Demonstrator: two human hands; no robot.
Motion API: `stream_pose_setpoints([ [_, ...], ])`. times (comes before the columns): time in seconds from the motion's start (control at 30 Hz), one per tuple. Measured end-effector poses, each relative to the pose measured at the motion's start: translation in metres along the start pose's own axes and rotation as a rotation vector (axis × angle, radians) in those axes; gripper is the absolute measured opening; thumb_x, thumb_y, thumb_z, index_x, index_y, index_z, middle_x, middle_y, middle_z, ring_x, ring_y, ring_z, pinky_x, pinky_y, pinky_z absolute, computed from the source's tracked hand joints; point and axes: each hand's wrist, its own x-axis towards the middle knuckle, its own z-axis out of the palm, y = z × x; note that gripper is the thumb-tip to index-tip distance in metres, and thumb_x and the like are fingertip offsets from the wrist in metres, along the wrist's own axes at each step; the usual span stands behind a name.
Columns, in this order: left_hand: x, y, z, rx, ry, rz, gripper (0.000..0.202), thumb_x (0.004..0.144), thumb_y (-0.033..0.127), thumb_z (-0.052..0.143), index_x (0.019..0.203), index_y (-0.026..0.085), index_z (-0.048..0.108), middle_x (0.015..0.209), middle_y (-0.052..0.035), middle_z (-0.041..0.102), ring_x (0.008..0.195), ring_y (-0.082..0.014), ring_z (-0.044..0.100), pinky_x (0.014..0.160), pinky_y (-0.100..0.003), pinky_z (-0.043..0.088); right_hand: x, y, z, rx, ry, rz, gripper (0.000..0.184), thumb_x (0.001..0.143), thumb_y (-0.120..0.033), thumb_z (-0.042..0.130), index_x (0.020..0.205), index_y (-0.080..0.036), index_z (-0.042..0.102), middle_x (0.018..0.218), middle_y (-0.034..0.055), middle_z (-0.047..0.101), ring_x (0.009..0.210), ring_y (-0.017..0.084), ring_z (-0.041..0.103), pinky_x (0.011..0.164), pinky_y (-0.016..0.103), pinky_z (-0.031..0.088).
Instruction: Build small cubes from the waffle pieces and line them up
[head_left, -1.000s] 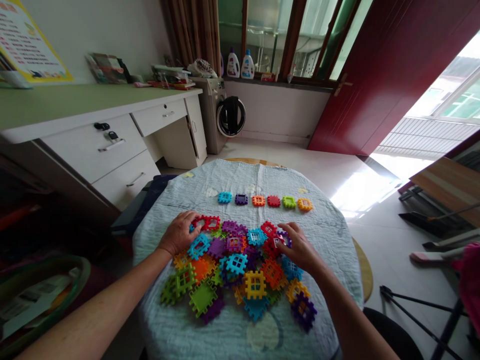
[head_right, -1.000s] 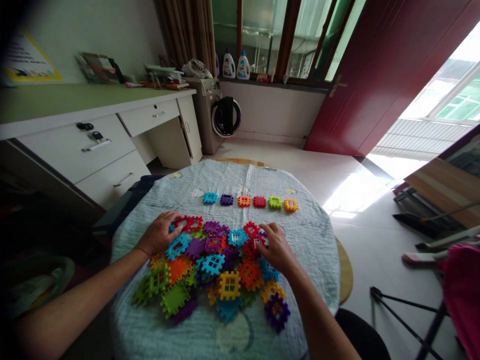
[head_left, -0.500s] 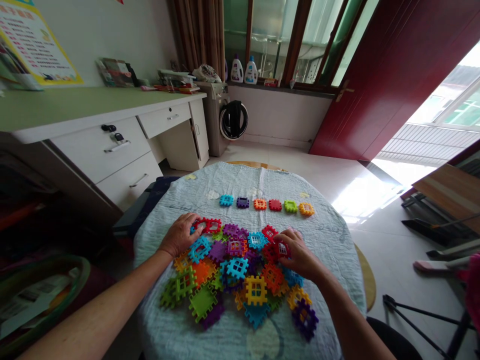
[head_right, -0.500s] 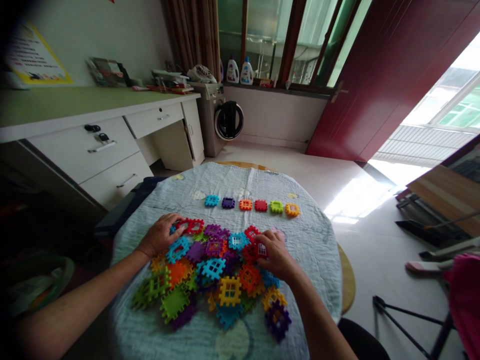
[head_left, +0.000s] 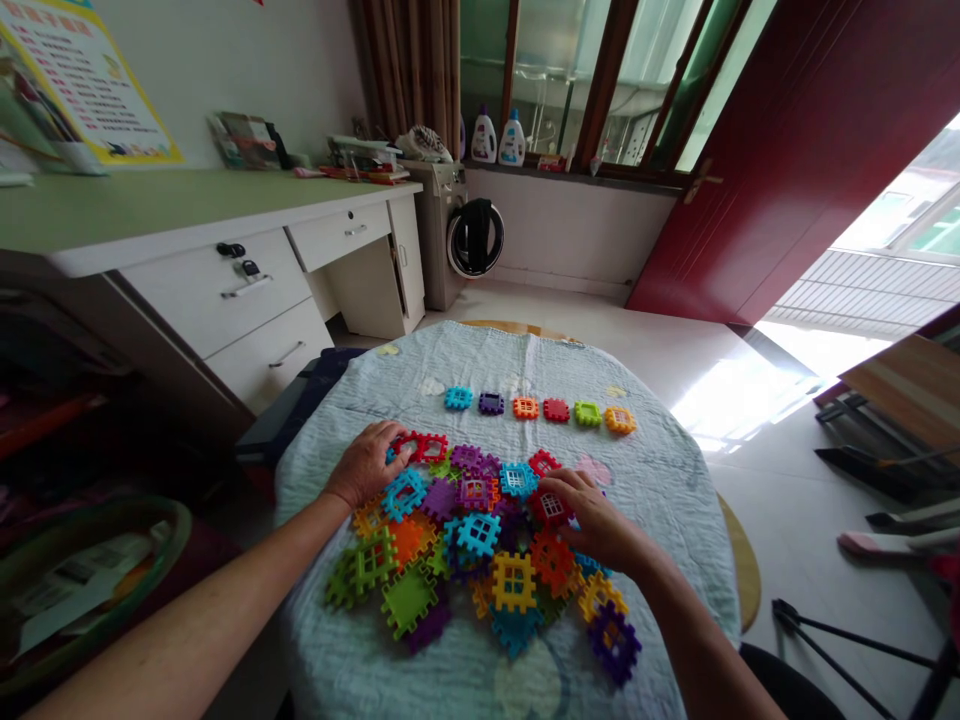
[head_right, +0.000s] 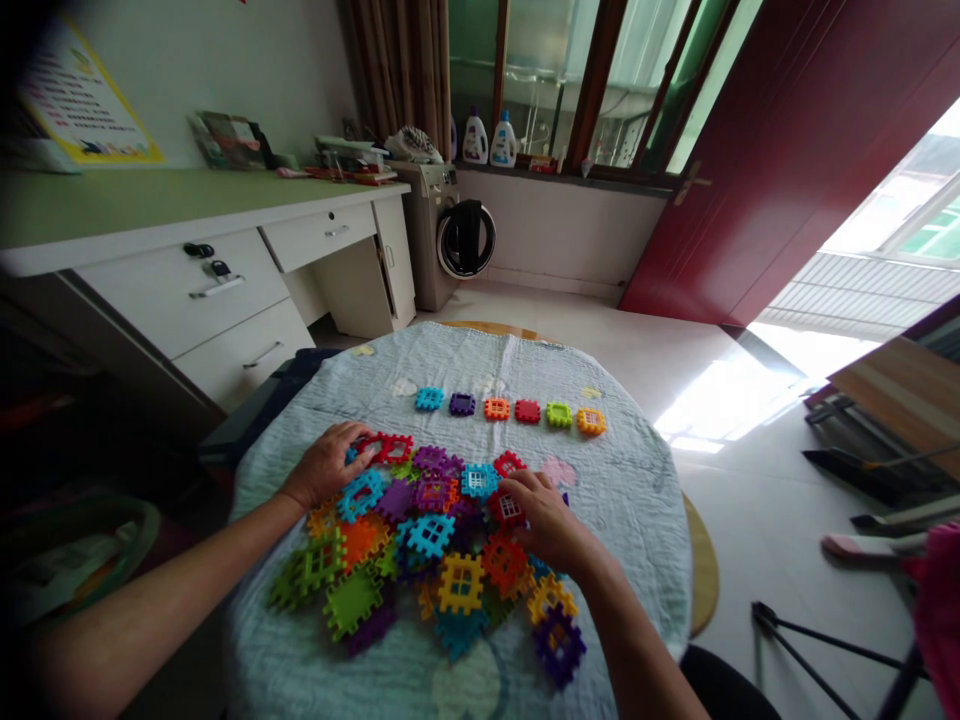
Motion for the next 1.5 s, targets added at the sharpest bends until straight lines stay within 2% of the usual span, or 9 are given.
stream_pose_setpoints([
  [0.3,0.0,0.0,0.0,-0.011,0.007,-0.012,0.02,0.085,0.033,0.053,0.098,0.02,0.059,0.1,-0.0085,0.066,0.1,-0.0263,0.06,0.095,-0.041,0.048,0.005,-0.008,-0.007,-0.024,-0.022,0.009,0.048,0.076,-0.004,0.056,0.119,-0.026,0.058,0.125,0.0061,0.056,0.111,0.022,0.048,0.101,0.042,0.042],
  [0.5,0.0,0.002,0.0,0.001,-0.001,-0.013,0.02,0.085,0.032,0.052,0.098,0.019,0.059,0.101,-0.0092,0.066,0.1,-0.0268,0.06,0.095,-0.042,0.048,0.009,-0.009,-0.011,-0.018,-0.088,0.007,0.06,0.066,0.001,0.054,0.118,-0.026,0.058,0.123,0.0045,0.056,0.113,0.022,0.048,0.103,0.042,0.039],
  [0.6,0.001,0.002,0.0,0.008,0.004,-0.011,0.019,0.084,0.031,0.053,0.097,0.019,0.059,0.1,-0.0091,0.066,0.098,-0.0266,0.06,0.094,-0.042,0.049,0.01,-0.01,-0.012,-0.019,-0.095,0.007,0.059,0.065,0.002,0.052,0.117,-0.026,0.058,0.121,0.0045,0.058,0.112,0.021,0.05,0.102,0.041,0.04],
  [0.77,0.001,0.002,0.0,0.007,0.007,-0.008,0.018,0.084,0.031,0.054,0.097,0.019,0.059,0.099,-0.0083,0.066,0.097,-0.0262,0.061,0.093,-0.041,0.049,0.012,-0.013,-0.011,-0.012,-0.088,-0.004,0.058,0.068,0.002,0.049,0.119,-0.026,0.057,0.129,0.0059,0.054,0.117,0.021,0.048,0.104,0.042,0.04],
  [1.0,0.001,0.003,-0.001,0.009,0.0,-0.017,0.019,0.084,0.031,0.052,0.097,0.019,0.059,0.099,-0.0091,0.066,0.098,-0.0269,0.061,0.094,-0.042,0.049,0.013,-0.014,-0.007,0.001,-0.109,-0.017,0.065,0.06,0.005,0.045,0.118,-0.024,0.057,0.124,0.0056,0.055,0.118,0.02,0.049,0.105,0.038,0.041],
  [1.1,0.001,0.003,-0.001,0.008,0.003,-0.021,0.02,0.083,0.03,0.052,0.098,0.018,0.059,0.101,-0.0104,0.066,0.1,-0.0275,0.061,0.094,-0.043,0.049,0.012,-0.012,-0.006,0.005,-0.117,-0.023,0.066,0.061,0.004,0.046,0.12,-0.023,0.056,0.128,0.0066,0.053,0.123,0.021,0.046,0.108,0.039,0.038],
  [1.33,0.001,0.002,0.0,0.004,0.015,-0.017,0.02,0.083,0.03,0.053,0.098,0.019,0.059,0.101,-0.0099,0.066,0.099,-0.0274,0.061,0.094,-0.044,0.049,0.014,-0.013,-0.006,-0.03,-0.131,0.0,0.068,0.061,0.003,0.048,0.124,-0.023,0.053,0.126,0.0072,0.055,0.119,0.022,0.047,0.106,0.04,0.039],
  [1.5,0.0,0.003,-0.001,0.002,0.002,-0.015,0.018,0.084,0.031,0.053,0.097,0.02,0.059,0.098,-0.0083,0.065,0.097,-0.0261,0.06,0.092,-0.042,0.049,0.014,-0.011,-0.004,-0.062,-0.123,0.053,0.061,0.065,-0.001,0.052,0.122,-0.021,0.054,0.123,0.0091,0.053,0.113,0.023,0.047,0.1,0.043,0.041],
])
